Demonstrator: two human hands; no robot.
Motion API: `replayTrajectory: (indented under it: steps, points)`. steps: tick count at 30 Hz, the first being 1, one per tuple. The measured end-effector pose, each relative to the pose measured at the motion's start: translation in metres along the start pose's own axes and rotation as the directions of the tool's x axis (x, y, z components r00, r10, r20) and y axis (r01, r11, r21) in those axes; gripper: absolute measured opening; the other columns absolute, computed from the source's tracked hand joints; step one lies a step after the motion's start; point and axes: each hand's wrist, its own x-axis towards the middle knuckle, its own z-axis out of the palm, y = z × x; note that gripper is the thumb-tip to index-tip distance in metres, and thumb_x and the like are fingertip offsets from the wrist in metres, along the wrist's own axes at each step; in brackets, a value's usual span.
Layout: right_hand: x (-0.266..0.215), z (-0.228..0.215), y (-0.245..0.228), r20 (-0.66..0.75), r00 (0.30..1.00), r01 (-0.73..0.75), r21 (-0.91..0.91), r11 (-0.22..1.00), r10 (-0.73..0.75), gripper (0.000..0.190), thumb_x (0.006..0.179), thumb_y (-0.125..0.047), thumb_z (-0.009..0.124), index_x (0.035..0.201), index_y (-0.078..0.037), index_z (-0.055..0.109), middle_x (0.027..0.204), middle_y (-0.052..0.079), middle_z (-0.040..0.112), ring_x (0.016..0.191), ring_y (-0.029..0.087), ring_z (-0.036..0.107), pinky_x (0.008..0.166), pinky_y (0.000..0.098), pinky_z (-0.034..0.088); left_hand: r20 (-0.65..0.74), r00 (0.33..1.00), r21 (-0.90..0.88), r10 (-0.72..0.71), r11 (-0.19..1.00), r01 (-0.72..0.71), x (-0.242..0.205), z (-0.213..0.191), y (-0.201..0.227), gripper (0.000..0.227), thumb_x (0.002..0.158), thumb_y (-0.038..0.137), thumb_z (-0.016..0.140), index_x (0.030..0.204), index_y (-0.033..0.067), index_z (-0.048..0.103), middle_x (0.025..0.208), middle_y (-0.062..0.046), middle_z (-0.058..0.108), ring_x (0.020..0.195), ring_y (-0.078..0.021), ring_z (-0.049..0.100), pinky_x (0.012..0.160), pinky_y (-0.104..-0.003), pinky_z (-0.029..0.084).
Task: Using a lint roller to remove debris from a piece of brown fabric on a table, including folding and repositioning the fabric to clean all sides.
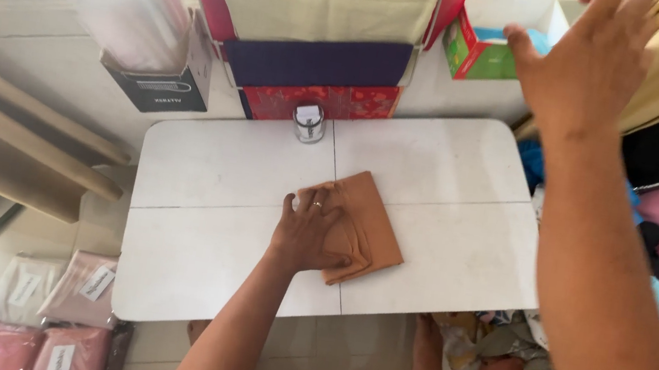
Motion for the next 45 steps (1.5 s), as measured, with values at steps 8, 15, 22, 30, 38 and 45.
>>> replayTrajectory:
  steps: [8, 15, 22, 30, 38, 45]
  points:
    - [0.018, 0.036, 0.0, 0.669, 0.74, -0.091, 0.001, 0.996, 0.067, 0.057, 0.106, -0.019, 0.058, 0.155, -0.018, 0.031, 0.117, 0.027, 0.068, 0.103, 0.044, 0.069, 0.08, 0.0544, 0.057, -0.346, 0.938, 0.022, 0.011, 1.0, -0.003, 0.015, 0.039, 0.022, 0.11, 0.081, 0.084, 0.055, 0.145, -0.0058, 0.045, 0.152, -0.027, 0.041, 0.14, -0.0426, 0.035, 0.114, -0.052, 0.025]
    - [-0.019, -0.089, -0.023, 0.357, 0.926, 0.096, 0.092, 0.991, -0.123, 0.046, 0.109, -0.009, 0.057, 0.151, 0.007, 0.054, 0.109, 0.029, 0.066, 0.078, 0.039, 0.07, 0.069, 0.0492, 0.057, -0.396, 0.915, -0.263, -0.08, 0.964, -0.03, 0.009, 0.047, 0.016, 0.122, 0.077, 0.089, 0.059, 0.15, -0.0063, 0.036, 0.158, -0.025, 0.037, 0.152, -0.0382, 0.025, 0.124, -0.052, 0.014]
    - [-0.16, -0.147, -0.115, 0.912, 0.391, -0.213, 0.219, 0.952, -0.123, 0.055, 0.094, -0.027, 0.046, 0.148, -0.02, 0.05, 0.121, 0.023, 0.064, 0.098, 0.055, 0.068, 0.088, 0.0647, 0.054, -0.131, 0.991, -0.673, 0.019, 0.733, -0.103, 0.013, 0.018, -0.039, 0.046, 0.09, 0.001, 0.035, 0.135, -0.0045, 0.025, 0.138, -0.027, 0.058, 0.131, -0.0409, 0.057, 0.113, -0.051, 0.04]
    - [-0.211, -0.108, -0.179, 0.953, 0.224, -0.068, 0.223, 0.973, -0.203, 0.055, 0.099, -0.022, 0.039, 0.153, -0.012, 0.037, 0.118, 0.024, 0.059, 0.09, 0.056, 0.071, 0.076, 0.0628, 0.06, 0.005, 0.998, -0.927, -0.057, 0.373, 0.026, 0.018, -0.007, -0.061, 0.03, 0.097, 0.008, 0.034, 0.124, 0.0188, 0.026, 0.144, -0.008, 0.062, 0.133, -0.023, 0.059, 0.113, -0.042, 0.048]
    - [-0.186, -0.077, -0.185, 0.932, 0.268, -0.126, 0.286, 0.95, -0.245, 0.051, 0.106, -0.021, 0.031, 0.155, -0.009, 0.038, 0.12, 0.029, 0.061, 0.092, 0.051, 0.073, 0.075, 0.0594, 0.06, 0.22, 0.973, -0.914, -0.066, 0.336, 0.229, 0.024, -0.03, -0.062, 0.047, 0.099, 0.044, 0.022, 0.137, 0.0171, 0.027, 0.134, -0.019, 0.066, 0.117, -0.0362, 0.067, 0.097, -0.048, 0.051]
    - [-0.203, -0.16, -0.155, 0.978, 0.105, -0.111, 0.19, 0.975, -0.179, 0.051, 0.1, -0.023, 0.04, 0.149, -0.013, 0.048, 0.109, 0.026, 0.067, 0.091, 0.052, 0.073, 0.076, 0.0577, 0.061, 0.24, 0.97, -0.898, -0.039, 0.371, 0.237, 0.015, -0.034, -0.06, 0.05, 0.099, 0.037, 0.03, 0.143, 0.0145, 0.036, 0.152, -0.015, 0.055, 0.133, -0.0371, 0.058, 0.107, -0.051, 0.049]
